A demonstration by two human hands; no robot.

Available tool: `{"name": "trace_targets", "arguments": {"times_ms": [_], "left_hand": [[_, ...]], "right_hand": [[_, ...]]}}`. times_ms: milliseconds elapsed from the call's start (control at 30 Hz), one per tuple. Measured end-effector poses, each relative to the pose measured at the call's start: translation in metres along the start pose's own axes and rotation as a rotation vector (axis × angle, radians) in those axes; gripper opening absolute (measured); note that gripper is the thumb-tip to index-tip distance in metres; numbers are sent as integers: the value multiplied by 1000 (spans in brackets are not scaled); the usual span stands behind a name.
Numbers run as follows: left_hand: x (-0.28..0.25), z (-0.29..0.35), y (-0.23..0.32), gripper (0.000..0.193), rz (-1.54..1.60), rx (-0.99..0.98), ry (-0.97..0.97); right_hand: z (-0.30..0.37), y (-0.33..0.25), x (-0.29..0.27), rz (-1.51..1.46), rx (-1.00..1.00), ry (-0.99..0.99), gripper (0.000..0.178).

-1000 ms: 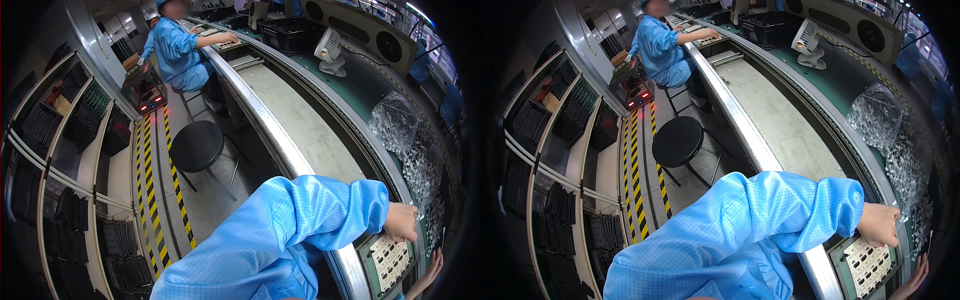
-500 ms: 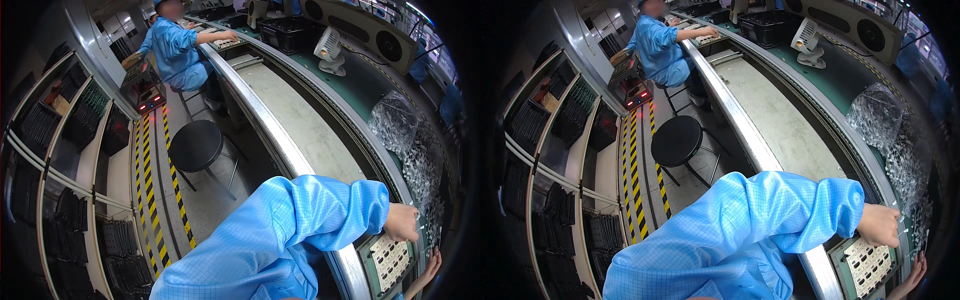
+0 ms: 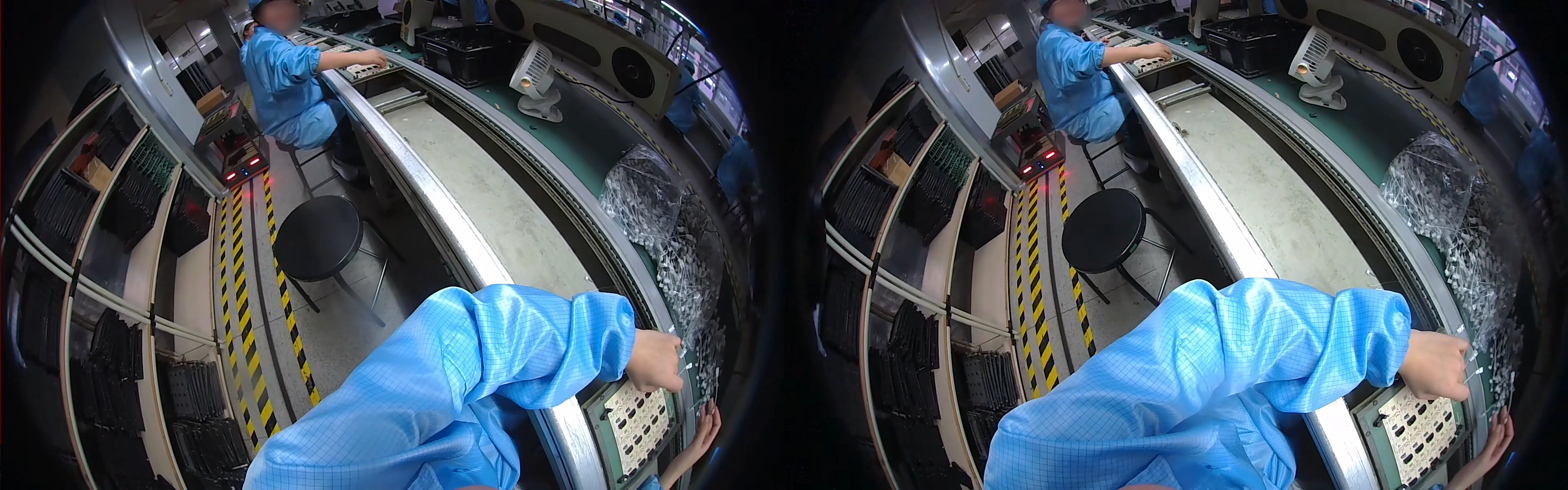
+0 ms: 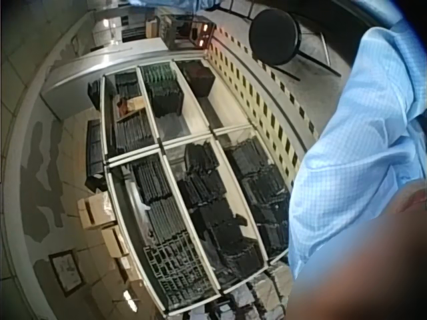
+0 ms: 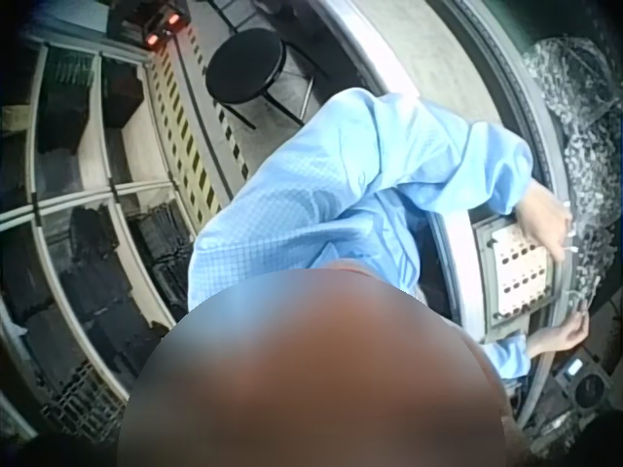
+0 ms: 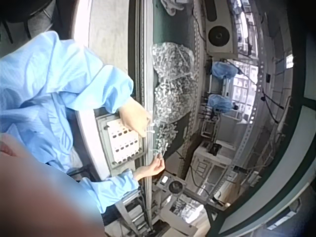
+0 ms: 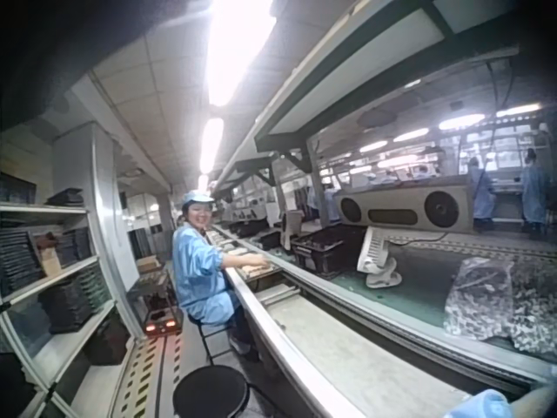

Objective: Insert small electronic components into a circuit board on a production line.

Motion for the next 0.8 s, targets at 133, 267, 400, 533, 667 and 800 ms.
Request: {"name": "trace_targets", "arguments": {"times_ms": [133,267,400,533,667,800], "left_hand": [[-3,1,2,13,0,-9,-24],[-5,5,3,14,4,-35,-68],[-6,1,3,15,2,-39,-83],[-6,-2,3,16,-3,-37,-95],[-7,-2,2,17,-16,-43,-106],[-10,-1,3,22,-18,-21,-87]], "right_hand": [[0,2,0,-5,9,-2,42],[12,-16,25,43,-36,49,36],[44,-79,71,133,-101,138,27],[38,-65,57,186,-117,160,29],[44,-92,85,145,-82,102,32],[37,-79,72,93,-37,28,35]]}}
Point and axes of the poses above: each hand's wrist, its own z-axis away from the middle knuckle, its own x-axis out of the palm, y = z × x, the point moved 1 cm from there along -z, towards the middle knuckle, and after that the axes turned 11 degrees about x, right-handed, at the moved point
